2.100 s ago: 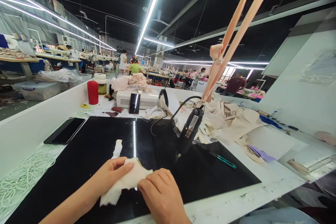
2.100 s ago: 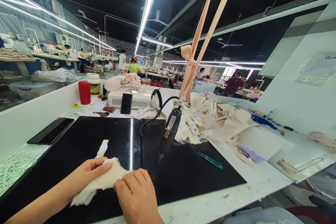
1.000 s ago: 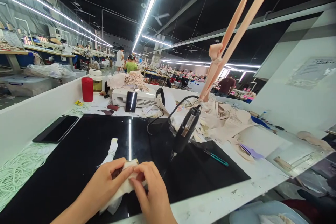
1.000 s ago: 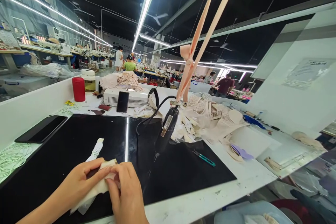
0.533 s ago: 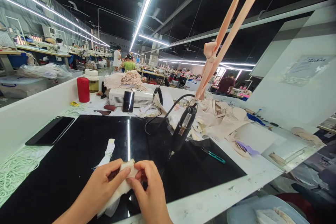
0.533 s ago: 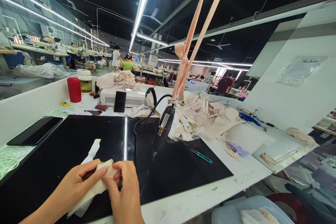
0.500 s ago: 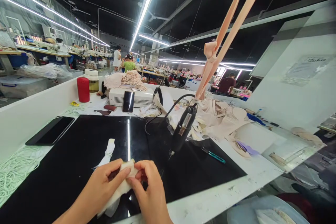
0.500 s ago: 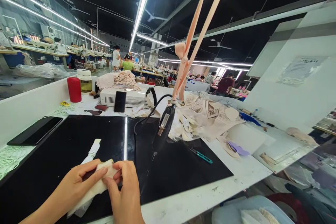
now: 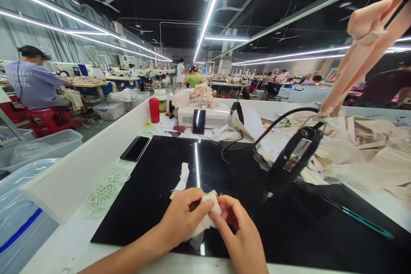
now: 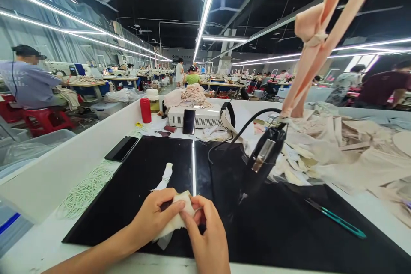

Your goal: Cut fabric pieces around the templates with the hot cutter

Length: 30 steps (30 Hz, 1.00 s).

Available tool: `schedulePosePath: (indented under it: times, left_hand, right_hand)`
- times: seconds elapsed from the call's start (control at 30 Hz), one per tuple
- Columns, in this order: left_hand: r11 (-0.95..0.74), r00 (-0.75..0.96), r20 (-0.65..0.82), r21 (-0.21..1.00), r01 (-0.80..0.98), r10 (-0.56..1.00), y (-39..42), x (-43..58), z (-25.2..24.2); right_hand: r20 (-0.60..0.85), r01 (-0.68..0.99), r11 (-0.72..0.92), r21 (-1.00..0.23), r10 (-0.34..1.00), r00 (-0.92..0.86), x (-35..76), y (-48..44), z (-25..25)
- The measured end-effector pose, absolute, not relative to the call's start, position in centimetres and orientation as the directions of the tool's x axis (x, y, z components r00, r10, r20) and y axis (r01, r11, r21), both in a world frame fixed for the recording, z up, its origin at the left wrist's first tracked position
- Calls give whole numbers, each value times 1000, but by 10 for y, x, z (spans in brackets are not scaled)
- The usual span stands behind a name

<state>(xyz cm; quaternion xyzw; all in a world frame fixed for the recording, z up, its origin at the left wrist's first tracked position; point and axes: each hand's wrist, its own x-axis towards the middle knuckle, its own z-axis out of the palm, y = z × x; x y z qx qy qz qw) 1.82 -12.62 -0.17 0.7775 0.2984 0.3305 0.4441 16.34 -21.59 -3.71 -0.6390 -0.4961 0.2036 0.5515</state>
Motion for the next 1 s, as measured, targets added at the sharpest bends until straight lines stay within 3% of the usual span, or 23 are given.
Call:
schedulePosePath:
  times: [0.3,0.47,0.57,0.67,0.73,0.8,0.9,1.0]
  left_hand:
    - [-518,602,316,833,193,733,-124,15,-10]
    - [-597,599,375,770,224,708,-124,14,-11]
    - [-624,603,394,746,231,694,-125,13,-12]
    - [-636,605,405,738,226,685,-125,13,-12]
    - [-639,594,417,736,223,688,-125,13,-12]
    - [-642,582,427,733,224,692,-125,13,-12]
    - [-649,569,442,727,226,693,-124,13,-12]
    - [-658,570,454,721,216,685,-124,13,-10]
  right_hand:
    - [284,394,85,-915,830,480,157,-217,-28]
    - [372,509,122,-852,825,426,161,-220,-29]
    - [538,664,189,-723,757,370,164,-222,-32]
    - [718,834,267,-483,666,203,169,-224,-33]
    - [770,885,306,-351,632,87,172,-225,-33]
    - [776,899,322,-297,629,31,173,-226,-33]
    - [753,891,333,-310,658,16,171,-226,-33]
    - [711,859,271,-434,688,143,166,-227,-32]
